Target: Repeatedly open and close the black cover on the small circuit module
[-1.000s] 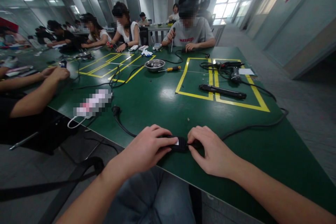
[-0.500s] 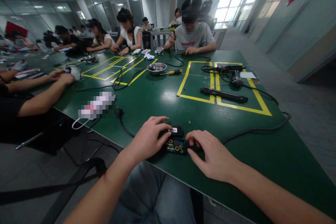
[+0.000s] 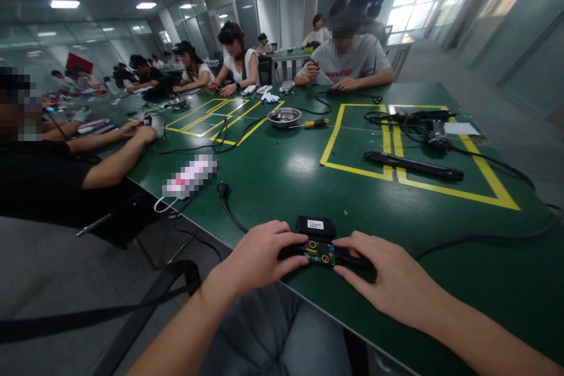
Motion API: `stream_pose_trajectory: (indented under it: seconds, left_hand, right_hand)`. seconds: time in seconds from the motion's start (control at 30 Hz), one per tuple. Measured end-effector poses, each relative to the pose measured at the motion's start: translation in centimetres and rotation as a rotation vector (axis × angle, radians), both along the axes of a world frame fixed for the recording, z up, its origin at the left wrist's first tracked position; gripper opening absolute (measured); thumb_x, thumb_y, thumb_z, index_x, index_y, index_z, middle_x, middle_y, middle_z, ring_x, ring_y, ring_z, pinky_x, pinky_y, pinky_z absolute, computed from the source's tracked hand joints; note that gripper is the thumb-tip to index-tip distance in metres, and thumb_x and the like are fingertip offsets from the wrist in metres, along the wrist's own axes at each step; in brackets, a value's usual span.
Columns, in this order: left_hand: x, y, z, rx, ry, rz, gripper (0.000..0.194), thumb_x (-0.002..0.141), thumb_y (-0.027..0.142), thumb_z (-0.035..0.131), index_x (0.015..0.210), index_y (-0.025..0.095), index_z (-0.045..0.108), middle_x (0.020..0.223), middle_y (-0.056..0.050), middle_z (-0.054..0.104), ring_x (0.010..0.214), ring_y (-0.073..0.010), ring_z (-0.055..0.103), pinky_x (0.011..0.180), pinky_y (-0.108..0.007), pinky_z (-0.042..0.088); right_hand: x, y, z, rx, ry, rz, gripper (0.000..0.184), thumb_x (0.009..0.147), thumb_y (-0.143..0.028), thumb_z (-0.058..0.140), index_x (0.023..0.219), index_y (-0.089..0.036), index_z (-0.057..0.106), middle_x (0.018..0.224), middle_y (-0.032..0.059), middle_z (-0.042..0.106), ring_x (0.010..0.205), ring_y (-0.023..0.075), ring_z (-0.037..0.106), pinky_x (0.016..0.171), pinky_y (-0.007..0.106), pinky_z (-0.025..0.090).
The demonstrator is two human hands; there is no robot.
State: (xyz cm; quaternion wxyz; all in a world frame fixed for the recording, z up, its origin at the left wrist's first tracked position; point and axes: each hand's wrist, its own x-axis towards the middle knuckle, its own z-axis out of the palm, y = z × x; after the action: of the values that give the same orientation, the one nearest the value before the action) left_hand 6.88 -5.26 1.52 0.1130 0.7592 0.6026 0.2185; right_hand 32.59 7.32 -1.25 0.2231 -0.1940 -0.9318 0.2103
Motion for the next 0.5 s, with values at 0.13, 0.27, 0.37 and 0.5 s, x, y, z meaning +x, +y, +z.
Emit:
stream_pose_trajectory:
  seconds: [0.13,0.27,0.37,0.5]
  left_hand:
    - [-0.1,-0.1,0.6,-0.012,-0.061,-0.012,0.033,0.101,0.033,0.079,0.132,0.021,0.078,0.105,-0.008,0.078,0.095,-0.023,0.074,0.086,-0.032,0.059]
    - [-0.3,-0.1,0.8,0.009,-0.145,-0.041,0.019,0.105,0.019,0.069,0.119,0.019,0.081,0.105,-0.007,0.081,0.096,-0.021,0.075,0.089,-0.031,0.059]
    - [-0.5,-0.1,0.5,0.015,-0.141,-0.062,0.018,0.107,0.02,0.067,0.114,0.021,0.083,0.114,-0.007,0.08,0.101,-0.0198,0.076,0.091,-0.03,0.06]
    - [-0.4,-0.3,0.7,0.062,0.05,-0.057,0.021,0.109,0.024,0.064,0.117,0.023,0.084,0.129,-0.009,0.077,0.107,-0.0228,0.074,0.093,-0.036,0.06]
  right_hand:
    - [0.1,-0.1,0.1,0.017,0.042,0.022,0.024,0.096,-0.026,0.068,0.12,-0.026,0.07,0.083,0.0007,0.069,0.072,0.0233,0.07,0.063,0.035,0.055]
    - [0.3,-0.2,0.3,-0.038,0.056,0.033,0.011,0.103,-0.024,0.053,0.103,-0.026,0.064,0.081,0.0013,0.067,0.066,0.0212,0.067,0.059,0.034,0.051]
    - [0.3,-0.2,0.6,-0.042,0.064,0.05,0.014,0.103,-0.021,0.05,0.092,-0.026,0.058,0.078,0.0013,0.066,0.063,0.0201,0.065,0.056,0.033,0.048]
    - [0.1,-0.1,1.2,-0.04,0.078,0.069,0.013,0.1,-0.018,0.054,0.09,-0.026,0.058,0.082,0.0028,0.068,0.065,0.0203,0.066,0.058,0.032,0.051]
